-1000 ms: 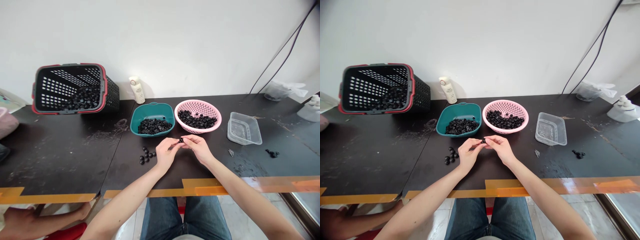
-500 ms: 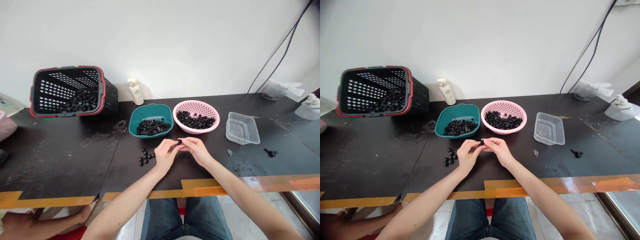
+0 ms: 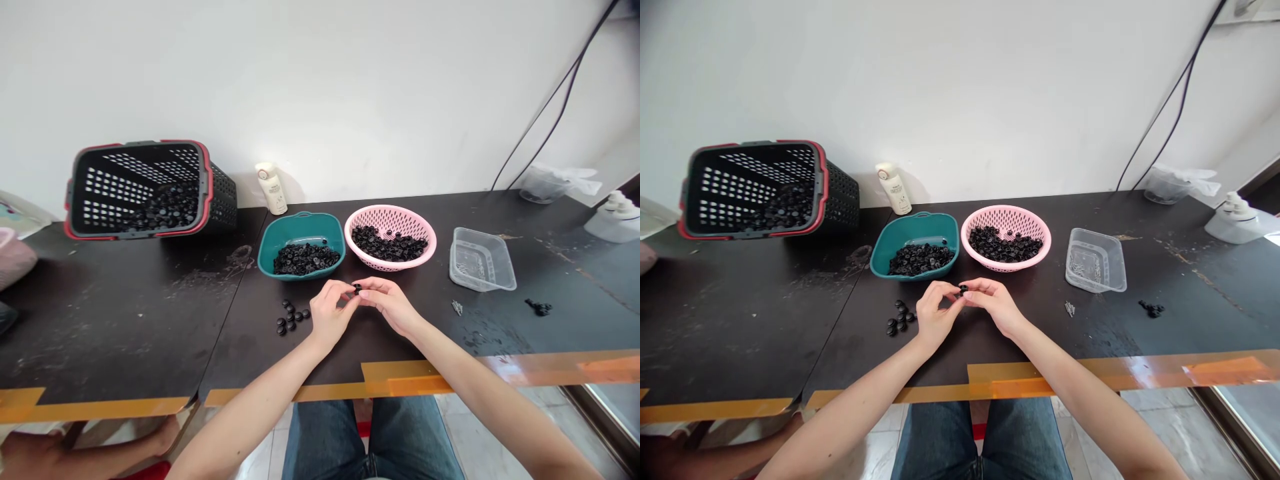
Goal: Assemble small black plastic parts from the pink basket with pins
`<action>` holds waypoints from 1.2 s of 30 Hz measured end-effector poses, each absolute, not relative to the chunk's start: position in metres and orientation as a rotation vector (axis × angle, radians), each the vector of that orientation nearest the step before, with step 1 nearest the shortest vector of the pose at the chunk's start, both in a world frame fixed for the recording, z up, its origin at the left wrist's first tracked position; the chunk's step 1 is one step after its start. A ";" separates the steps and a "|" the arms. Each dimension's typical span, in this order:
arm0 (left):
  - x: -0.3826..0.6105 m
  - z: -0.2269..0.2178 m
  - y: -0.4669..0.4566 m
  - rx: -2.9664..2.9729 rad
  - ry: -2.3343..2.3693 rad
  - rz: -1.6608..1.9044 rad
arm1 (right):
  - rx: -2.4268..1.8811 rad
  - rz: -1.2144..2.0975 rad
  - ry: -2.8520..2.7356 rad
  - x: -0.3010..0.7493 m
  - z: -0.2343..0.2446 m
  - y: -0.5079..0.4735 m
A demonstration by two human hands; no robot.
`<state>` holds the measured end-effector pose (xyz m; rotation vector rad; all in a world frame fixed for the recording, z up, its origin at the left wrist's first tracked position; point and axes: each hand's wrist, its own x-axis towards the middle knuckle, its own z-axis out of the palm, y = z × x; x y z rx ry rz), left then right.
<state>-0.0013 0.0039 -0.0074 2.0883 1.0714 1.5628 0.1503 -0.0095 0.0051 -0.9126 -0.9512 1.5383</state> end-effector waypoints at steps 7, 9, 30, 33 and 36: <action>0.004 -0.009 0.011 1.685 0.891 1.327 | -0.894 1.523 -0.950 0.152 0.007 -0.008; 0.005 -0.009 0.012 1.618 0.832 1.259 | -0.894 1.519 -0.950 0.153 0.008 -0.007; 0.008 -0.014 0.011 1.168 0.861 1.124 | -0.928 1.483 -0.923 0.150 -0.006 -0.006; 0.008 -0.015 0.012 1.140 0.857 1.127 | -0.952 1.465 -0.962 0.149 -0.007 -0.007; 0.009 -0.019 0.013 1.116 0.884 1.120 | -1.056 1.266 -1.112 0.150 -0.010 -0.006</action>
